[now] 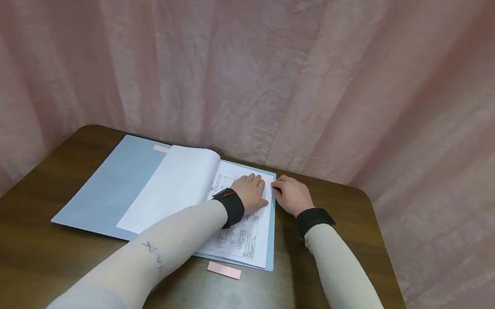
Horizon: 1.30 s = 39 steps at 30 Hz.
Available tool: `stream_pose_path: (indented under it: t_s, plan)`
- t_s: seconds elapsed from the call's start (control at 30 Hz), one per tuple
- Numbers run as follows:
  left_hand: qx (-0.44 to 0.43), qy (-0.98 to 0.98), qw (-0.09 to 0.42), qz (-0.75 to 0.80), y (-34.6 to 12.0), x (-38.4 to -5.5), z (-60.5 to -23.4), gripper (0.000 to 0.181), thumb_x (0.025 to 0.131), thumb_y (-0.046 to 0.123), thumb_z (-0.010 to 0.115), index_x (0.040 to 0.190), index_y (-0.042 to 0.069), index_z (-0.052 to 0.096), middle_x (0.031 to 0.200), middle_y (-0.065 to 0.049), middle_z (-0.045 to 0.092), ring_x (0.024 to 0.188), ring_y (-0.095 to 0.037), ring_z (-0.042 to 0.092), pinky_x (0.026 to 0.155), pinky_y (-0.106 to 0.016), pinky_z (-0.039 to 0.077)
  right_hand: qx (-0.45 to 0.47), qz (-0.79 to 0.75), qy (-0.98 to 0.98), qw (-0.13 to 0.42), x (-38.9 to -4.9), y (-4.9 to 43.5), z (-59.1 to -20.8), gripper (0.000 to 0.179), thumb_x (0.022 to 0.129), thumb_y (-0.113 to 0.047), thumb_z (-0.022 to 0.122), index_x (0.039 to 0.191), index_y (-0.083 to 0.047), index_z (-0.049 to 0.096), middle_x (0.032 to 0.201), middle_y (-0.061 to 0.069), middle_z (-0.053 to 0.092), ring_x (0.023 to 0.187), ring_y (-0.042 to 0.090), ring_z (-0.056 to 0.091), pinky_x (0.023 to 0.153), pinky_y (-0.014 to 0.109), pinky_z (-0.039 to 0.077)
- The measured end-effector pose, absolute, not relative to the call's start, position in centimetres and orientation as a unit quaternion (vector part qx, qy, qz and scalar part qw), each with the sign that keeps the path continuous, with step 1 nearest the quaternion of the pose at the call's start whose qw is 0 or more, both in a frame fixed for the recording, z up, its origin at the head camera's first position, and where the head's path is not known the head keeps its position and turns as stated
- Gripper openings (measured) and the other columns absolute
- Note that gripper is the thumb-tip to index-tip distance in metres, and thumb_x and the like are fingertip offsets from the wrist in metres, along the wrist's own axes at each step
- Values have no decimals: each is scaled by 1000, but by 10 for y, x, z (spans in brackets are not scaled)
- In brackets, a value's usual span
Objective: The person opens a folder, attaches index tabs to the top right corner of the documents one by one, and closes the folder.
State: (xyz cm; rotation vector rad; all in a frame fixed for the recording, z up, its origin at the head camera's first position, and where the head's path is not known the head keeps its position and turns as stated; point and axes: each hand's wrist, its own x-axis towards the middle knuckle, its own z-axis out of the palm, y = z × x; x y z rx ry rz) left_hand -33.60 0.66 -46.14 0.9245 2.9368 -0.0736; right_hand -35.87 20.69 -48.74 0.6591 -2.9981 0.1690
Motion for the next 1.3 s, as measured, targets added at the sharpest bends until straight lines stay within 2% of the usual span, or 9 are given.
stream_pose_path:
  t_s: [0.2,0.33,0.53,0.67,0.97,1.3]
  plan:
    - [279,959,32,-38,3,-334,-467,77,113,56,57,162,-2,47,163,-19,52,154,-32,46,126,-43,37,204,74,-976,-10,-348,214,-484,46,111,-21,69,153,-1,64,156,17,61,144,36,59,116,51,49]
    - [275,961,5,-38,-8,-329,-466,76,111,56,61,158,-4,52,157,-21,57,150,-34,51,123,-44,41,207,78,-975,-13,-338,219,-488,52,111,-23,70,158,-2,58,164,15,54,151,35,52,120,51,45]
    - [291,956,-30,-17,-35,-298,-444,69,107,50,72,146,-5,63,145,-21,66,137,-34,62,115,-45,50,229,71,-971,-2,-318,220,-492,52,110,-23,72,157,-3,60,163,14,56,151,33,53,121,50,44]
    - [295,955,-32,-17,-50,-282,-441,68,105,50,75,145,-4,65,146,-21,67,139,-35,62,115,-46,50,239,76,-968,-4,-305,219,-489,55,109,-24,74,158,-4,59,164,13,55,150,33,54,120,50,45]
    - [330,944,-3,-5,-71,-251,-450,69,101,47,81,149,0,64,150,-18,66,142,-33,61,120,-46,46,264,74,-961,-22,-277,215,-482,57,106,-26,78,157,-6,61,162,11,58,148,31,56,118,49,47]
    - [363,931,13,35,-84,-228,-456,69,99,45,83,148,0,65,150,-16,67,141,-32,63,118,-45,48,261,79,-961,-41,-252,209,-468,55,103,-25,82,153,-8,66,155,10,64,142,29,62,115,49,51]
